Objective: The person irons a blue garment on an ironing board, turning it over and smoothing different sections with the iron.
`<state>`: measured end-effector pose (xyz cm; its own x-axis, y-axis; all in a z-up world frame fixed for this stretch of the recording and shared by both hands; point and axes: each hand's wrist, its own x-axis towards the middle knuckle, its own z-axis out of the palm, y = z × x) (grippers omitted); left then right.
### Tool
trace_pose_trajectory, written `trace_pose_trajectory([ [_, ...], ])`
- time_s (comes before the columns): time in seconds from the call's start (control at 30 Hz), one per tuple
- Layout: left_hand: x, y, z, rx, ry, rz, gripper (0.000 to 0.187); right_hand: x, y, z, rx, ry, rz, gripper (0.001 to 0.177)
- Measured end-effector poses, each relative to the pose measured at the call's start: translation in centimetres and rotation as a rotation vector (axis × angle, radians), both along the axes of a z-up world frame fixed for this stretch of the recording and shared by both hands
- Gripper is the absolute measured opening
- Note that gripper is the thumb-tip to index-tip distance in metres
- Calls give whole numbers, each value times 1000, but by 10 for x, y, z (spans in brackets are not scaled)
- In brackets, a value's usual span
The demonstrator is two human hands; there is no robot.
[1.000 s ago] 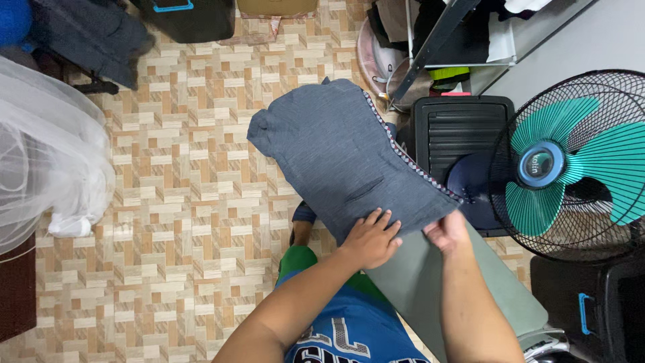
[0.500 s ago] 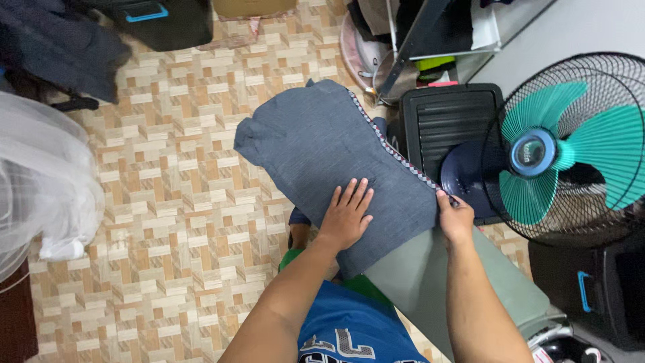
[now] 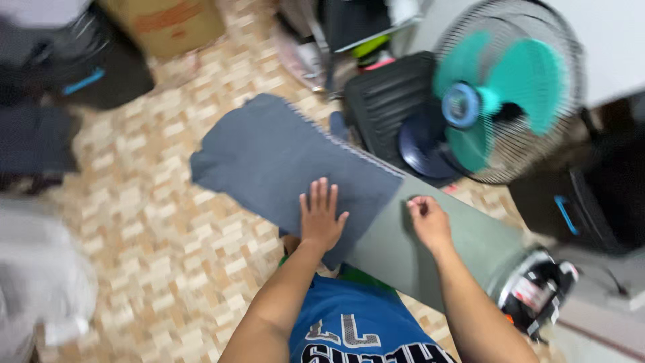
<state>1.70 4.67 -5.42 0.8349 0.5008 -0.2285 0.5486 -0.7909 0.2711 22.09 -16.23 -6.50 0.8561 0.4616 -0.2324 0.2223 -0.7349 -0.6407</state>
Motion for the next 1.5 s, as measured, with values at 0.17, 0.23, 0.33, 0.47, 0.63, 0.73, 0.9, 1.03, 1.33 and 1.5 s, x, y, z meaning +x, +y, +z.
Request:
trace_pose_trajectory([
  [0.17,-2,-34,-6,25,-2,-108,75,-34,-86,81,88,-321,-113,25],
  [0.23,-6,-44,-13,110,-24,-119,77,-37,-127,101,60,-458,-169,27],
  [0.33,-5,-46,-19,124,-77,-115,77,-34,-188,116,-105,-726,-265,40],
  [0.47,2,-50,-12,148,-23,-135,79,-28,-256,98,-174,-750,-477,58],
  [0.63,15,-57,14,97,12,-54,79,-1,-296,35,2,-165,-788,56],
  [0.73,22,-54,26,31,104,-25,78,14,-303,12,560,163,-825,35],
  [0.9,23,-42,18,-7,26,21,75,25,-312,45,432,385,-901,18],
  [1.03,7,-19,-15,132,-166,57,83,30,-327,88,289,261,-853,20],
  [1.33,6,-19,-16,16,233,38,95,79,-345,172,-80,-457,-427,34],
  [1.5,9,-28,10,-54,236,82,90,112,-321,203,-222,-661,-84,35],
])
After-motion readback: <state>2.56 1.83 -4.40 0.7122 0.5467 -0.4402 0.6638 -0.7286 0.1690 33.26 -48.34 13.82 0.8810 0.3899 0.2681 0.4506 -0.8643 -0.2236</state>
